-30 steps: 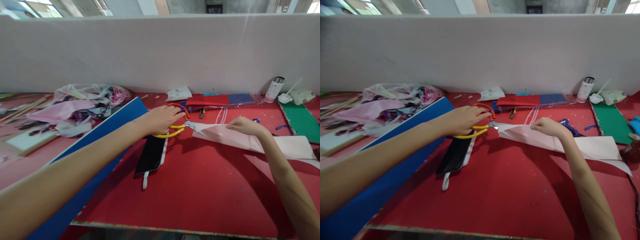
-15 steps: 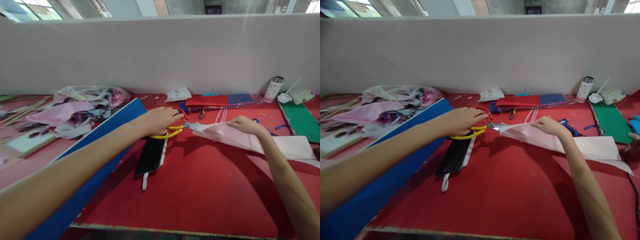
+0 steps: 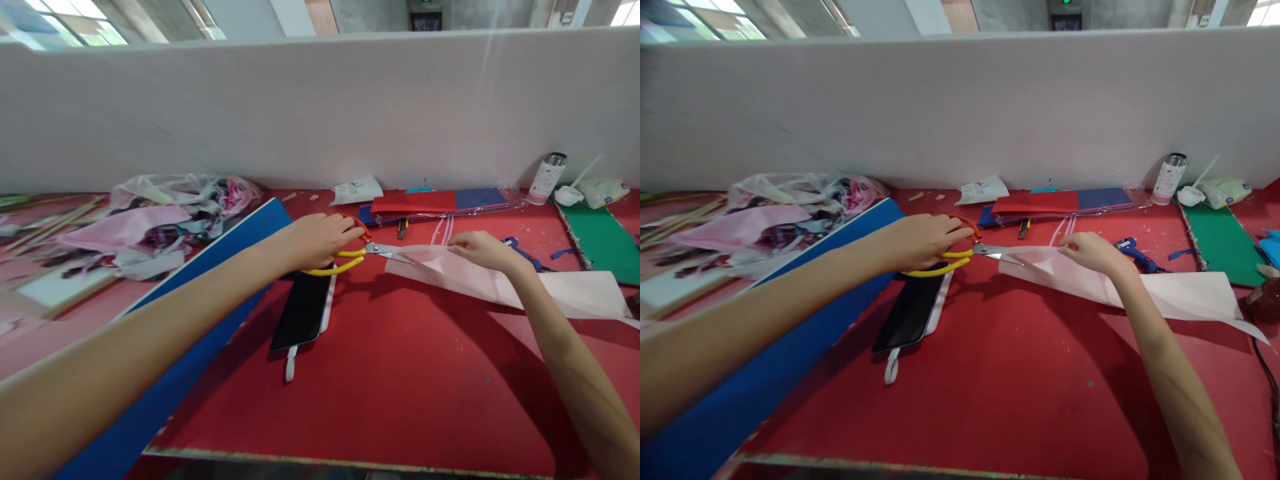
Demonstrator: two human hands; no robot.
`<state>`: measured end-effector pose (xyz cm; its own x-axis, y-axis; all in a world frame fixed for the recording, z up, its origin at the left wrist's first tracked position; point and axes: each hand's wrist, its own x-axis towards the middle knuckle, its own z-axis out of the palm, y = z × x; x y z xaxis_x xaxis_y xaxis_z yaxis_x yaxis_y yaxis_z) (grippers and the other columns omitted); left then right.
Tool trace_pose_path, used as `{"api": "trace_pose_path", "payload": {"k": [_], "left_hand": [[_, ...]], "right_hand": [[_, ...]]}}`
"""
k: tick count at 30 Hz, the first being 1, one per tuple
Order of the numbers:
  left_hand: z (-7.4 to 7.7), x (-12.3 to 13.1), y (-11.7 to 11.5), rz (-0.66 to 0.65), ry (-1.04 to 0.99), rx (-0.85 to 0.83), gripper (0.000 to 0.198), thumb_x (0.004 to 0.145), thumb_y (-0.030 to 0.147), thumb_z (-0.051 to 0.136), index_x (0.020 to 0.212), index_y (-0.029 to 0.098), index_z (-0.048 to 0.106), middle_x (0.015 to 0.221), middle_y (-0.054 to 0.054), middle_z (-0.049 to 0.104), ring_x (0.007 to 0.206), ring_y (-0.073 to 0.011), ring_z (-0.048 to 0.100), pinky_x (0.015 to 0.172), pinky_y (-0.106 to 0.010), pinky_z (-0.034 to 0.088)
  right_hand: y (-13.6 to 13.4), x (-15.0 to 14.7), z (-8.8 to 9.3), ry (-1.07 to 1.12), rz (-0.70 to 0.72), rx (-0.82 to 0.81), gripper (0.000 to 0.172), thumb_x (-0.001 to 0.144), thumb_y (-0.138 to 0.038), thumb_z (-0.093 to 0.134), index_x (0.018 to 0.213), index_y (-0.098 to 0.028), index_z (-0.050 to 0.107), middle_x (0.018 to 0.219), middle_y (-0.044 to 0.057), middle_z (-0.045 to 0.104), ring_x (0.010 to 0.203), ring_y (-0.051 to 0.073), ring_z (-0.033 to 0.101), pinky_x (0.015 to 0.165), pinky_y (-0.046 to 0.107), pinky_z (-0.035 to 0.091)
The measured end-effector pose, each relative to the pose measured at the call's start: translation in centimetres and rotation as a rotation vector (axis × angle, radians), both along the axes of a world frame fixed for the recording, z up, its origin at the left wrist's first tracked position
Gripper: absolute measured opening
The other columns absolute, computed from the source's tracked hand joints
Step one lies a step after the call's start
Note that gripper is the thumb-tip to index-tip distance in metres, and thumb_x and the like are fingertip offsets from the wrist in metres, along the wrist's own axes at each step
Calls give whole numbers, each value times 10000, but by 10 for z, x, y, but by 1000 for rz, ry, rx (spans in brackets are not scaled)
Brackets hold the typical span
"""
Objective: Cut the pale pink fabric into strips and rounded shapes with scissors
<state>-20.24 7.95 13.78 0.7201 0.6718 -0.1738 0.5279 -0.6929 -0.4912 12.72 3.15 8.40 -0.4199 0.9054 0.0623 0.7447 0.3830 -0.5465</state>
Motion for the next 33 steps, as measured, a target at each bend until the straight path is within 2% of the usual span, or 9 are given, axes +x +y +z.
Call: {"api": "trace_pose_path", "payload": {"k": [2,4,8,13,17,26,33], "left_hand": [[0,0,0,1,16,7,492,717,110,506,1203,166,551,1111,-145,612,933,-257,605,757,-336,452],[1,2,-1,2,48,11,496,717,109,500,1209,158,548,1107,-147,612,932,-260,604,748,-338,452],[5,6,-6,0,70,9,481,747,121,498,1223,169,541,1119,-141,617,966,-264,594,760,-340,446],[6,7,-13,25,13,47,485,809,226,507,1292,185,500,1207,-154,588,1052,-302,552,804,-376,425],[4,7,-13,33,2,53,528,795,238,506,1320,190,474,1260,-159,558,1077,-314,535,817,-389,419],[2,6,-10,4,-3,47,581,770,272,523,1336,156,463,1276,-182,542,1043,-321,558,838,-397,407],[6,8,-11,-5,81,86,538,769,178,519,1306,158,499,1204,-160,600,992,-292,589,765,-360,421]], "right_hand": [[-2,-13,3,-66,-14,33,215,888,-310,447,860,-205,631,903,56,678,787,168,573,647,255,345],[-3,-28,5,-163,-37,45,238,897,-310,437,817,-206,636,883,63,686,779,180,584,616,256,324],[2,-53,4,-184,-67,79,233,914,-309,436,857,-226,646,940,55,691,842,187,593,602,248,299],[9,-68,0,-196,-108,144,343,970,-374,344,887,-216,636,818,61,669,710,171,564,566,257,257],[8,-73,-2,-246,-88,182,366,975,-412,343,886,-211,635,785,64,662,689,174,558,565,260,238],[1,-68,5,-185,-75,205,355,980,-385,352,907,-219,656,835,58,689,705,174,584,602,265,288],[5,-66,-1,-158,-74,230,333,980,-382,363,966,-231,659,853,44,698,722,171,595,600,257,289]]}}
